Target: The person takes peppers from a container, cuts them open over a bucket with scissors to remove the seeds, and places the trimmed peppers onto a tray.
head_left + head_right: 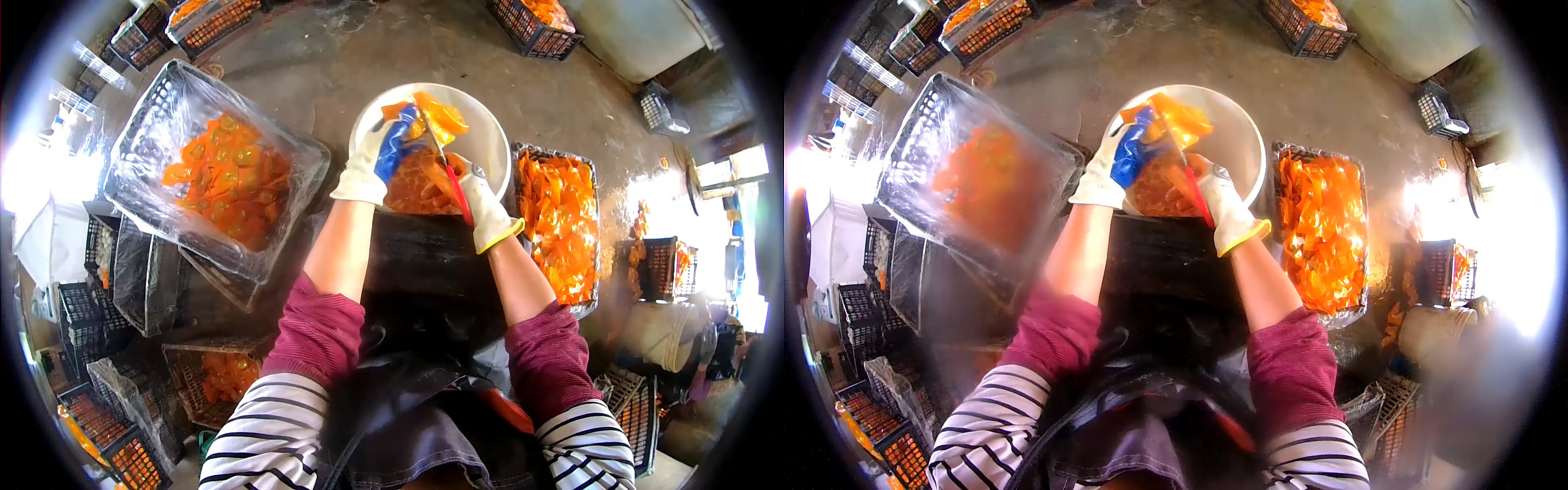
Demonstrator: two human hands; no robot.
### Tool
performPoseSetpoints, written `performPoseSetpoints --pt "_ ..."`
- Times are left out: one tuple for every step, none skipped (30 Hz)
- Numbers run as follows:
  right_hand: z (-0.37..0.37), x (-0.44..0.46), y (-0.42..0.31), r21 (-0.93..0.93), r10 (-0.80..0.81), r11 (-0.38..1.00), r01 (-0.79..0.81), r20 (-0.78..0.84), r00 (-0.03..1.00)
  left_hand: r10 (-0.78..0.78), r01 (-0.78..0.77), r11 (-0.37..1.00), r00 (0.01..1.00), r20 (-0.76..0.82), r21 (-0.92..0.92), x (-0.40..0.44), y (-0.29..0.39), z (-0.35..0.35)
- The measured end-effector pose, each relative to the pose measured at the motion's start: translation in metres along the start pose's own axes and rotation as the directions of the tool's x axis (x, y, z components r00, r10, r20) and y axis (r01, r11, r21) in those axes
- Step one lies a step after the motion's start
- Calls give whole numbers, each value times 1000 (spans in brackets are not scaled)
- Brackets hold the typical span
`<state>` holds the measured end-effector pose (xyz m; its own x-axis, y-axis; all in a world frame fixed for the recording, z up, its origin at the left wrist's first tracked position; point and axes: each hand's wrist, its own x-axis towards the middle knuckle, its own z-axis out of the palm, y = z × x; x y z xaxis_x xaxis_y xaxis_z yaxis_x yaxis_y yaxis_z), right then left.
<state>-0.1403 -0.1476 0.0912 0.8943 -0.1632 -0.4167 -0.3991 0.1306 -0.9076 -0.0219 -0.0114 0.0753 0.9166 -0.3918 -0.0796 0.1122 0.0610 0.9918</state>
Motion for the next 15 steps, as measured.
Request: performPoseSetpoints --pt "-1 4 6 -4 -10 1000 10 19 1000 -58 58 998 998 32 12 0 -2 3" --pt "-3 10 15 -7 -21 1000 21 34 999 -116 114 993 991 65 26 1 -6 5" --pt "-7 14 22 -10 -31 999 31 45 998 -34 23 986 997 64 167 5 -13 2" --pt "-6 9 18 73 13 997 -15 28 1000 -63 59 994 997 40 88 5 -14 4" --pt "-3 3 9 156 59 986 -61 17 998 -96 96 995 995 15 9 5 -14 6" --pt "0 -1 4 238 104 966 -104 13 994 -129 128 989 992 -12 -72 4 -14 6" --pt "0 -1 5 165 52 985 -54 16 999 -98 99 995 994 -52 6 2 -12 7" --pt "0 0 7 91 1 996 -3 23 1000 -88 96 986 994 -64 136 6 -14 5" --pt "-1 2 10 18 -51 999 50 33 998 -78 95 960 994 -74 265 12 -17 3" --pt "-3 6 15 72 -39 997 37 25 999 -66 93 917 995 -81 388 15 -17 2" --pt "-6 12 21 126 -27 992 25 16 999 -60 85 944 994 -87 320 15 -19 3" --pt "-9 17 26 180 -15 984 13 9 1000 -53 75 965 994 -93 250 14 -22 5" --pt "-9 17 25 154 -35 987 34 2 999 -48 66 982 994 -101 180 12 -23 8" --pt "-10 18 25 127 -57 990 57 -4 998 -55 81 975 990 -131 207 7 -13 13" --pt "-11 19 25 77 -91 993 92 -20 996 -61 98 967 985 -161 233 2 -1 18"
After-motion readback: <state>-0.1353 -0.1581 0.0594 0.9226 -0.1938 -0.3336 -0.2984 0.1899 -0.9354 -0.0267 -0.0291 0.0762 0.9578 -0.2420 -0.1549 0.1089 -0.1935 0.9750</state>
